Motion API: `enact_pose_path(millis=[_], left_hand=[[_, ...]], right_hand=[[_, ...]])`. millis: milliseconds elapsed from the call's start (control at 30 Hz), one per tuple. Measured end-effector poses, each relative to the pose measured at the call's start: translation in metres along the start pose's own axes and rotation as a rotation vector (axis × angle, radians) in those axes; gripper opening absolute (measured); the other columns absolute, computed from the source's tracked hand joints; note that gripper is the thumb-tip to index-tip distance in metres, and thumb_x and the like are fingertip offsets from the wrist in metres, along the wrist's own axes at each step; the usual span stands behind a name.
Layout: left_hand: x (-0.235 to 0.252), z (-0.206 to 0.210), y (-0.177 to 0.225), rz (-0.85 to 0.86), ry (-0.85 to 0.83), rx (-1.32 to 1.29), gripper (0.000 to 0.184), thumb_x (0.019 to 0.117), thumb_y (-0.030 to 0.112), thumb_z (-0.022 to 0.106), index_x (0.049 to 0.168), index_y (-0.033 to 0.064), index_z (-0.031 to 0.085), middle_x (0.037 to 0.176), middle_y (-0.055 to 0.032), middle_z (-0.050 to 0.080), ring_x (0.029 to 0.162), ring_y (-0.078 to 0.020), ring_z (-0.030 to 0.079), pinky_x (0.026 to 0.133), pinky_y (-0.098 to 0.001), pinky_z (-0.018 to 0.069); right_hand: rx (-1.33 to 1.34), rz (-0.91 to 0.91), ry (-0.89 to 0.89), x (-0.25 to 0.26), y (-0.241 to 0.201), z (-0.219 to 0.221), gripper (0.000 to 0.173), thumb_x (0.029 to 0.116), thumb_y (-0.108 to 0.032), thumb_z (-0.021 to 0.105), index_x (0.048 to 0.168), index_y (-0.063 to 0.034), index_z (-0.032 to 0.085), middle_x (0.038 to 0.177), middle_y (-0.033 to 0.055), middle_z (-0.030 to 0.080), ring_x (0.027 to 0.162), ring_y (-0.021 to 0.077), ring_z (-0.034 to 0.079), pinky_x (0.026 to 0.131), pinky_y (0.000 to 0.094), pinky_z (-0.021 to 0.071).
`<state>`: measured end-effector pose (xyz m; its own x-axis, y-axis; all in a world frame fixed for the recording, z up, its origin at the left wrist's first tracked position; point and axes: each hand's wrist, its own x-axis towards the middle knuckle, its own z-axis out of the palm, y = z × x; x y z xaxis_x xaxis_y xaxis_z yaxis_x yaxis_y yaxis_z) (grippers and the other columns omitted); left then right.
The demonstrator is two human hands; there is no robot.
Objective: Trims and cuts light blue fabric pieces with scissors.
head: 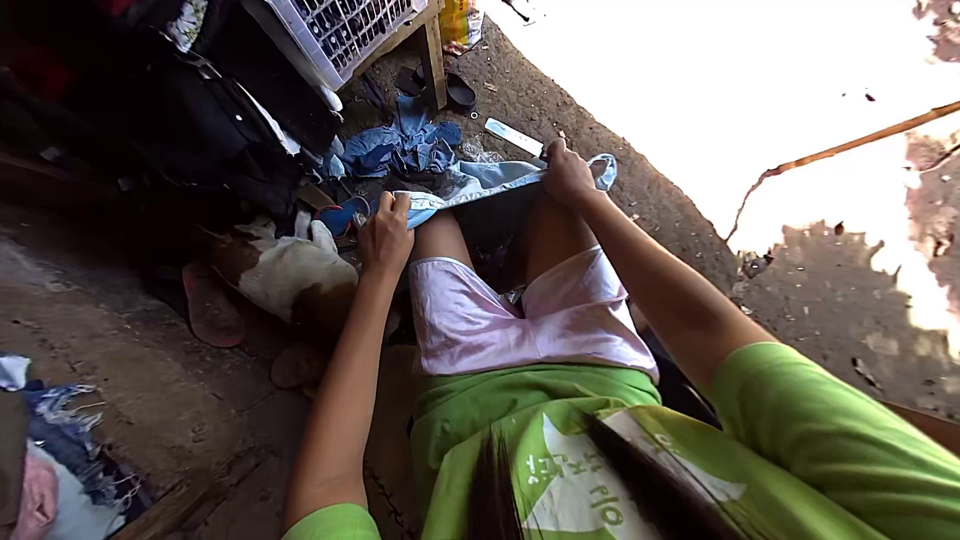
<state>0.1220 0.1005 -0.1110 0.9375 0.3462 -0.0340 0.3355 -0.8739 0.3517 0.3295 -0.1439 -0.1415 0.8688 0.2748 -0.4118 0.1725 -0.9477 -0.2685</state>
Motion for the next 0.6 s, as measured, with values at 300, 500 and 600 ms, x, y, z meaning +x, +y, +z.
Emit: enact_pose_path(millis=[300,500,600], left_hand=[[-0.029,0.009,-0.014,0.179,0.244,-0.085,0.015,0.0854,-0.005,0.069,0.100,-0.0071,0.071,0.095,-0.0268,0.064,0.076,-0.0430,0.068,0.061,-0.0541,0.0537],[-0.049,0.015,-0.011,0.052,0.136,-0.117,0.022,0.0833,-0.001,0.075,0.105,-0.0044,0.071,0.101,-0.0263,0.066,0.081,-0.0436,0.068,0.063,-0.0571,0.0539],[-0.057,0.022,-0.011,0.012,-0.017,-0.168,0.024,0.0825,0.000,0.077,0.105,-0.0042,0.070,0.104,-0.0270,0.066,0.088,-0.0455,0.068,0.070,-0.0608,0.0539]], right_hand=[[0.426,-0.608,-0.059,-0.038,-0.053,0.074,0.093,0.0613,-0.018,0.095,0.134,0.0087,0.043,0.117,0.0280,0.063,0.107,0.0416,0.064,0.092,0.0583,0.0526],[0.418,-0.397,-0.093,-0.103,-0.063,0.106,0.047,0.0865,-0.013,0.072,0.124,0.0072,0.052,0.095,0.0250,0.067,0.090,0.0432,0.068,0.079,0.0611,0.0529],[0.415,-0.338,-0.018,-0.152,-0.046,0.099,0.045,0.0867,-0.013,0.076,0.121,0.0050,0.052,0.093,0.0255,0.066,0.084,0.0443,0.067,0.070,0.0620,0.0535]])
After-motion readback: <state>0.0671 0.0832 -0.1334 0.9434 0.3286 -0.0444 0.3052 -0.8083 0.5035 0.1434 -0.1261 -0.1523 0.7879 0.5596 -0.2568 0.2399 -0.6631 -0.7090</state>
